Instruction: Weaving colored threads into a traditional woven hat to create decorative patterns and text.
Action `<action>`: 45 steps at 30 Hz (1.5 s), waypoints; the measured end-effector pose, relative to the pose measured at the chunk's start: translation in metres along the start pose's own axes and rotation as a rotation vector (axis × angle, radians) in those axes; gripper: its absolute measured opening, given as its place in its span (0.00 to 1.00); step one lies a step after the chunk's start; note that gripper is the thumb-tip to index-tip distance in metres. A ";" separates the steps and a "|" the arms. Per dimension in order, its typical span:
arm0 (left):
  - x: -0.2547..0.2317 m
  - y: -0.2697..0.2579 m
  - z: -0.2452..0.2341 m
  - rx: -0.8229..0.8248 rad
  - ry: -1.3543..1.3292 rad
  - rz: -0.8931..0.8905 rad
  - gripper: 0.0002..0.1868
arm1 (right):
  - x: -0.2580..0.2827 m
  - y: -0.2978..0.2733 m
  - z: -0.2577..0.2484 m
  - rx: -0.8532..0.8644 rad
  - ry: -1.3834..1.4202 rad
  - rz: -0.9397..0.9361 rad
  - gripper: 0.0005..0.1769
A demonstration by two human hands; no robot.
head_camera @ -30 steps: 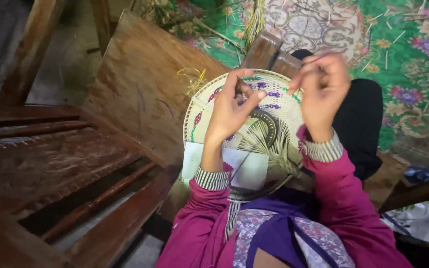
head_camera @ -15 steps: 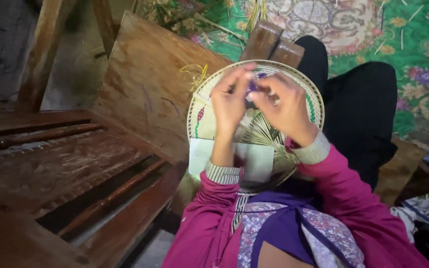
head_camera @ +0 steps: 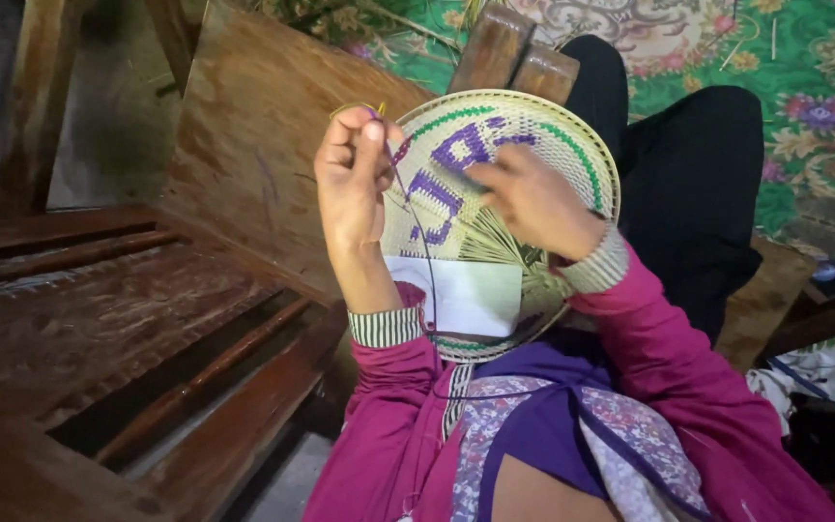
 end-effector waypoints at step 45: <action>0.079 -0.057 0.094 0.186 0.632 0.425 0.06 | -0.046 -0.043 -0.037 -0.281 0.470 0.580 0.23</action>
Point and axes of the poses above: each hand's wrist, its own y-axis towards the middle knuckle, its own z-axis out of the palm, x = y × z, the point moved 6 cm from there along y, towards the middle knuckle, and after that the axes turned 9 degrees about -x, right-handed, at the moved point
